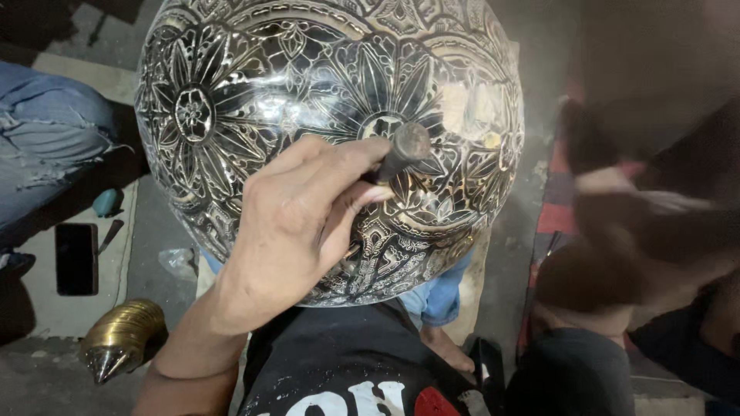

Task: The person holds a chisel against a large metal bowl and repeatedly strikes it with a hammer to carve intricate floral patterns. The bowl rests on the person's lap while they work, and the camera remains in a fixed overhead position.

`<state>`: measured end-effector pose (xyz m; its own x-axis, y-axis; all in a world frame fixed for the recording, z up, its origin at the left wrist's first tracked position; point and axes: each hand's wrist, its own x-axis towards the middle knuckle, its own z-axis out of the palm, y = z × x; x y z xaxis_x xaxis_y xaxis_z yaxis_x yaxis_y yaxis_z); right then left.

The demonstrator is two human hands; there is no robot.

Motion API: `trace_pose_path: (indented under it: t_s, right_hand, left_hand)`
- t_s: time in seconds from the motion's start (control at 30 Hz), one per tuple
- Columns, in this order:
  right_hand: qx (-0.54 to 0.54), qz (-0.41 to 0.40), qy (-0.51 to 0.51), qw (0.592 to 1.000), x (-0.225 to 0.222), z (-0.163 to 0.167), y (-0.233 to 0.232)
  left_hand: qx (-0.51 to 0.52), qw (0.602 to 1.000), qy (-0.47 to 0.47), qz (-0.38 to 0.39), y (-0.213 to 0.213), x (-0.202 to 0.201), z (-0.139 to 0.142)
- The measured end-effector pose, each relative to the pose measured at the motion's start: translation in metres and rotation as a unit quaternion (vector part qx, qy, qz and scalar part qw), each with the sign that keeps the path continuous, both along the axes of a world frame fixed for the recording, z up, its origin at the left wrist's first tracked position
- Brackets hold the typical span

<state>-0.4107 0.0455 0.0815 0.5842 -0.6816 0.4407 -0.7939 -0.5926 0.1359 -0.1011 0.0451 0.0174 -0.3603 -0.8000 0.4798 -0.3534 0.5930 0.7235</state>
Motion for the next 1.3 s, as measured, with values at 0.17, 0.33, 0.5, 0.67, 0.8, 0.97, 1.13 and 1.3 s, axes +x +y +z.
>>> trace_pose_path:
  t_s: [0.17,0.33,0.5,0.67,0.8,0.97,1.13,1.3]
  right_hand:
    - [-0.003,0.004,0.009,1.0,0.01,0.006,-0.005]
    - [-0.03,-0.008,0.072,0.997,0.034,0.027,-0.01]
    - [0.031,0.055,0.066,0.996,0.015,0.037,-0.025]
    - [0.035,0.028,0.013,0.999,-0.02,0.018,-0.015]
    - [0.024,0.017,-0.012,0.999,-0.029,0.014,-0.013]
    - [0.025,0.013,-0.023,0.999,-0.021,0.015,-0.01]
    - [0.04,0.013,-0.027,0.999,-0.023,0.01,-0.009]
    - [0.024,0.003,-0.065,0.998,-0.028,-0.002,-0.002]
  left_hand:
    - [0.01,1.0,0.024,-0.018,-0.014,-0.007,0.024]
    - [0.013,1.0,-0.024,-0.012,-0.011,-0.007,0.014]
    - [0.007,1.0,0.0,-0.013,-0.002,0.001,-0.008]
    - [0.012,1.0,-0.01,-0.022,-0.007,-0.003,-0.004]
    - [0.016,1.0,-0.002,-0.017,-0.008,-0.005,0.002]
    - [-0.001,1.0,0.004,-0.023,-0.007,-0.004,0.001]
    - [0.011,1.0,-0.003,-0.02,-0.006,-0.004,0.001]
    - [-0.006,0.999,0.003,-0.037,-0.009,-0.002,0.005]
